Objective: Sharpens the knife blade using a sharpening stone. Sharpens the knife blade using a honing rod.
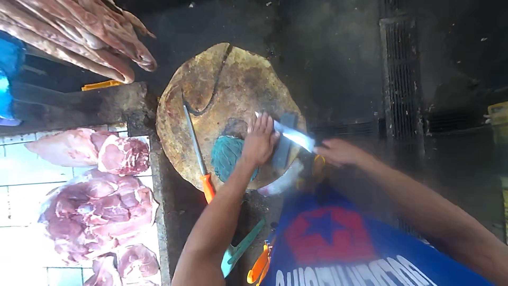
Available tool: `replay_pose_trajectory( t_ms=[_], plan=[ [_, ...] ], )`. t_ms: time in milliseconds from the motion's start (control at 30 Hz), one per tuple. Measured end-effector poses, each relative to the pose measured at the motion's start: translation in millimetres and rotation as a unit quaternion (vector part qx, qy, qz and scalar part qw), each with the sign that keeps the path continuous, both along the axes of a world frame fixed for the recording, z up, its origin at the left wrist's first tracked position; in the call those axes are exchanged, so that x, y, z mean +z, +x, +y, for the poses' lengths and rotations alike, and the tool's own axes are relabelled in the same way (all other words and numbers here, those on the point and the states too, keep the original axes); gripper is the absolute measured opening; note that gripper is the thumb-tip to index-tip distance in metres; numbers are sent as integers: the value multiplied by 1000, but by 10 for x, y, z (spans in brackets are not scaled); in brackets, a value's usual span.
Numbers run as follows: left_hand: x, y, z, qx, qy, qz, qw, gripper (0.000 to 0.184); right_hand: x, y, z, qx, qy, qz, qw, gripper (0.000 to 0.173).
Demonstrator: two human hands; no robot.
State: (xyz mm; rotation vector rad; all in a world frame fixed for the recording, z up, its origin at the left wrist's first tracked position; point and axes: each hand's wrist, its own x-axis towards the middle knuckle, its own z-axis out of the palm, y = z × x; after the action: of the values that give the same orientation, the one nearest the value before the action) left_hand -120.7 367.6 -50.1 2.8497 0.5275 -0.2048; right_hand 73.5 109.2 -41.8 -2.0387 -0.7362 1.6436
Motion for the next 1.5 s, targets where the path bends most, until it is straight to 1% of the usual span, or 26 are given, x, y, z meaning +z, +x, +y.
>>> replay_pose_trajectory(
  t_ms=[100, 167, 233, 333, 400, 433, 467, 567, 633, 667, 700, 833, 900, 933, 967, 1000, 1067, 1100, 1133, 1200, 1267, 1333, 1367, 1400, 1433, 1500],
  plan=[
    [58, -565, -792, 7, -29, 19, 999, 71, -98, -102, -637, 88, -6, 44, 995, 60],
    [51, -625, -884, 32, -45, 61, 997, 73, -57, -162, -622, 104, -3, 41, 994, 59],
    [-18, -393, -488, 44, -44, 64, 996, 73, -6, -67, -189, 100, -12, 8, 995, 62],
    [-117, 154, 359, 80, -36, 35, 996, 74, -119, 163, 606, 51, 21, -42, 998, 64],
    [-101, 335, 602, 83, -6, 37, 996, 74, -154, 291, 841, 45, 28, -52, 997, 64],
    [-65, 300, 531, 71, 9, 29, 997, 74, -145, 339, 783, 56, 30, -56, 996, 62],
    [-21, 161, 310, 53, 12, 16, 998, 74, -126, 361, 590, 72, 32, -54, 995, 60],
    [84, -486, -747, 32, -24, 31, 999, 72, -70, 374, -300, 140, -8, -2, 990, 57],
    [138, -664, -1140, 48, -57, 73, 995, 75, -41, 343, -569, 182, -30, 35, 982, 57],
    [144, -645, -1122, 59, -61, 75, 994, 73, -5, 317, -520, 186, -36, 38, 981, 58],
    [115, -573, -964, 65, -58, 69, 994, 71, 33, 304, -361, 178, -41, 31, 983, 60],
    [-171, -3, 261, 96, -37, 15, 995, 71, -41, 416, 672, 109, 6, -41, 993, 65],
    [-186, 197, 587, 106, -27, 3, 994, 71, -70, 420, 934, 86, 17, -55, 995, 64],
    [-154, 215, 550, 100, -19, -3, 995, 72, -81, 397, 873, 81, 26, -58, 995, 62],
    [-116, 152, 368, 86, -9, -14, 996, 72, -87, 345, 673, 77, 34, -60, 995, 59],
    [-74, 15, 81, 70, -7, -19, 997, 72, -94, 276, 372, 75, 40, -58, 995, 57],
    [-25, -372, -591, 54, -26, -4, 998, 72, -111, 152, -262, 116, 27, -15, 993, 58],
    [11, -509, -842, 59, -40, 17, 997, 73, -110, 85, -474, 137, 23, 1, 990, 59],
    [54, -555, -956, 65, -52, 39, 996, 74, -87, 23, -558, 145, 20, 10, 989, 61],
    [65, -444, -779, 74, -59, 62, 994, 72, -7, -32, -369, 135, 11, 3, 991, 62],
    [-98, -169, -220, 82, -35, 36, 995, 72, -92, -9, 107, 84, 11, -34, 996, 63],
    [-208, 191, 371, 101, -15, 17, 995, 75, -280, 31, 571, 24, 45, -88, 995, 66],
    [-198, 339, 568, 108, -11, 18, 994, 75, -217, 111, 786, 22, 47, -75, 996, 66],
    [-172, 419, 654, 108, -6, 20, 994, 76, -168, 164, 887, 26, 45, -69, 996, 65],
    [-145, 407, 603, 98, 1, 14, 995, 76, -139, 174, 834, 34, 44, -67, 996, 64],
    [-91, 120, 127, 59, 11, -11, 998, 74, -127, 84, 323, 48, 50, -61, 996, 59]
  ],
)
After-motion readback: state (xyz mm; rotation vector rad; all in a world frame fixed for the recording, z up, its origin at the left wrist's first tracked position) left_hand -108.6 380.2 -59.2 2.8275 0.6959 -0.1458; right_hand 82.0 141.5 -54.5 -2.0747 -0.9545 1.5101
